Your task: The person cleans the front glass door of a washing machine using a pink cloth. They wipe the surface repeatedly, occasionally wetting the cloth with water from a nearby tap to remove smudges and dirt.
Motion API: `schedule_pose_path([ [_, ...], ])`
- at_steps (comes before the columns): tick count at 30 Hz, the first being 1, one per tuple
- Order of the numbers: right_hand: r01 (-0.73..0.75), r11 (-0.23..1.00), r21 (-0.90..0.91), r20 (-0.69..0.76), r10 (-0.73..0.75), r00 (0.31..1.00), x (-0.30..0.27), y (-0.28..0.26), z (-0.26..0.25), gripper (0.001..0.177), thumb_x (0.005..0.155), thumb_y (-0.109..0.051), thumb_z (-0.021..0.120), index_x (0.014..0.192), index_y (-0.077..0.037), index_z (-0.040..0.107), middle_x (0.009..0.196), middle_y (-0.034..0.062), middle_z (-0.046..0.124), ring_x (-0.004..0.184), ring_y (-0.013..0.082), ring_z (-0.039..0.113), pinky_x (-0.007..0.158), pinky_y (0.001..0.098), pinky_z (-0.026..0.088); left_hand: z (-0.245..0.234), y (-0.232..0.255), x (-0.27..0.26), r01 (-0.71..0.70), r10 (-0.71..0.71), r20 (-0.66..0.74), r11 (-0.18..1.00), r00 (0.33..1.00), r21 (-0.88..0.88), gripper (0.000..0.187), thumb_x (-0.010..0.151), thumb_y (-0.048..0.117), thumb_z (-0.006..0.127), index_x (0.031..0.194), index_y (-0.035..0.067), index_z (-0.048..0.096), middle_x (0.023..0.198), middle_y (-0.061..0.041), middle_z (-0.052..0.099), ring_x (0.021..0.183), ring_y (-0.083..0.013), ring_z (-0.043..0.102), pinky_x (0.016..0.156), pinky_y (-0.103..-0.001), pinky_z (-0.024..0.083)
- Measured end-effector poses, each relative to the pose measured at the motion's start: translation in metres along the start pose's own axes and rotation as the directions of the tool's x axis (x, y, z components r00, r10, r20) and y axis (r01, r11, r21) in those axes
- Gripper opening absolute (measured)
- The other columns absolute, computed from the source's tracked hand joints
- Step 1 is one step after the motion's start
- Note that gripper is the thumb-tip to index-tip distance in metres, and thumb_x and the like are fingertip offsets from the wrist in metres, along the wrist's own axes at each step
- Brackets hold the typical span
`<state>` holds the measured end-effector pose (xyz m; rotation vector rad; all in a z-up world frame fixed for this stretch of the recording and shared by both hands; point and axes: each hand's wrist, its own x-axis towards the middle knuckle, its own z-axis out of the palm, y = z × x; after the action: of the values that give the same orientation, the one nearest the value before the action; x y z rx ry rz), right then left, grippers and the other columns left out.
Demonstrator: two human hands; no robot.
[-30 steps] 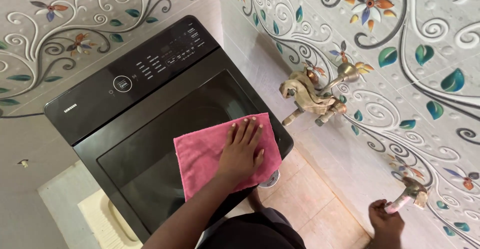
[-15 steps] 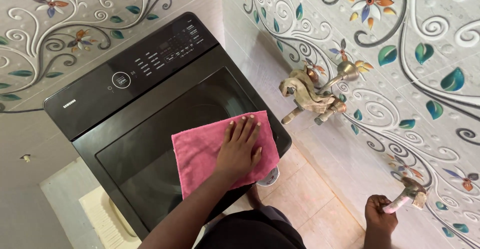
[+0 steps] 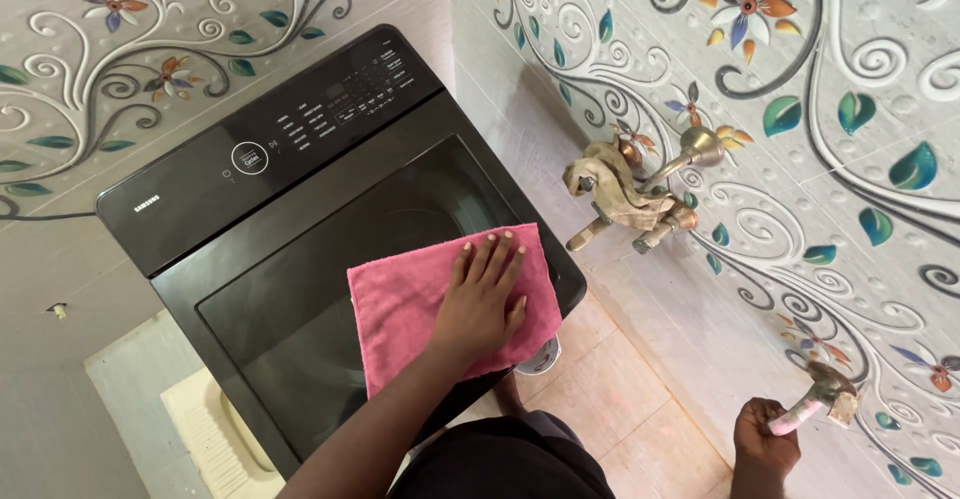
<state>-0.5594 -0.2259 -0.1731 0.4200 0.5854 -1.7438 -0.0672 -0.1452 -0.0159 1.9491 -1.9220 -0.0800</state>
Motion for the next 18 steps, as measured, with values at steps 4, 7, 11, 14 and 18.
schedule_pose_path([
  [4,-0.001,1.000,-0.019,0.018,0.001,1.000,0.000,0.001,-0.002,0.009,0.102,-0.003,0.048,0.095,0.000,0.053,0.082,0.0105,0.054,0.072,0.0217,0.054,0.065,0.0332,0.042,0.002,-0.001,-0.002,-0.003,0.003,-0.001,1.000,1.000,-0.011,0.067,0.093,0.038,0.056,0.151,0.004,0.045,0.162,-0.019,0.036,0.150,-0.0359,0.031,0.124,-0.055,0.016],
  [7,0.014,1.000,-0.013,0.030,-0.014,0.999,0.000,0.004,-0.003,0.011,0.101,-0.006,0.049,0.092,-0.001,0.053,0.081,0.0109,0.055,0.071,0.0224,0.055,0.064,0.0337,0.041,0.009,-0.005,-0.005,-0.004,0.004,-0.008,0.999,1.000,-0.036,0.064,0.095,0.035,0.057,0.150,0.004,0.046,0.160,-0.019,0.038,0.150,-0.0369,0.031,0.123,-0.055,0.017],
  [11,0.007,1.000,-0.029,0.041,-0.006,0.999,-0.001,0.007,-0.004,0.014,0.103,-0.010,0.049,0.093,-0.002,0.055,0.081,0.0106,0.059,0.071,0.0220,0.055,0.062,0.0336,0.040,0.020,-0.011,-0.014,-0.020,0.020,-0.071,1.000,0.997,-0.007,0.049,0.100,0.027,0.059,0.146,0.011,0.052,0.159,-0.012,0.046,0.152,-0.0331,0.039,0.128,-0.051,0.021],
  [14,0.012,0.999,-0.041,0.056,-0.010,0.998,-0.002,0.008,-0.004,0.018,0.105,-0.013,0.049,0.091,-0.004,0.056,0.079,0.0104,0.061,0.072,0.0223,0.057,0.062,0.0340,0.040,0.015,-0.017,-0.027,-0.034,0.033,-0.071,0.999,0.997,-0.015,0.053,0.084,0.015,0.063,0.136,0.008,0.057,0.150,-0.012,0.056,0.144,-0.0321,0.049,0.124,-0.050,0.030],
  [18,0.012,0.998,-0.064,0.126,-0.004,0.992,-0.005,0.015,-0.005,0.022,0.106,-0.016,0.050,0.088,-0.004,0.056,0.079,0.0104,0.061,0.072,0.0230,0.056,0.063,0.0348,0.041,0.009,-0.034,-0.053,-0.016,-0.042,-0.249,0.974,0.968,-0.225,0.047,0.083,0.023,0.068,0.124,0.001,0.058,0.123,-0.019,0.061,0.116,-0.0387,0.054,0.099,-0.053,0.041],
])
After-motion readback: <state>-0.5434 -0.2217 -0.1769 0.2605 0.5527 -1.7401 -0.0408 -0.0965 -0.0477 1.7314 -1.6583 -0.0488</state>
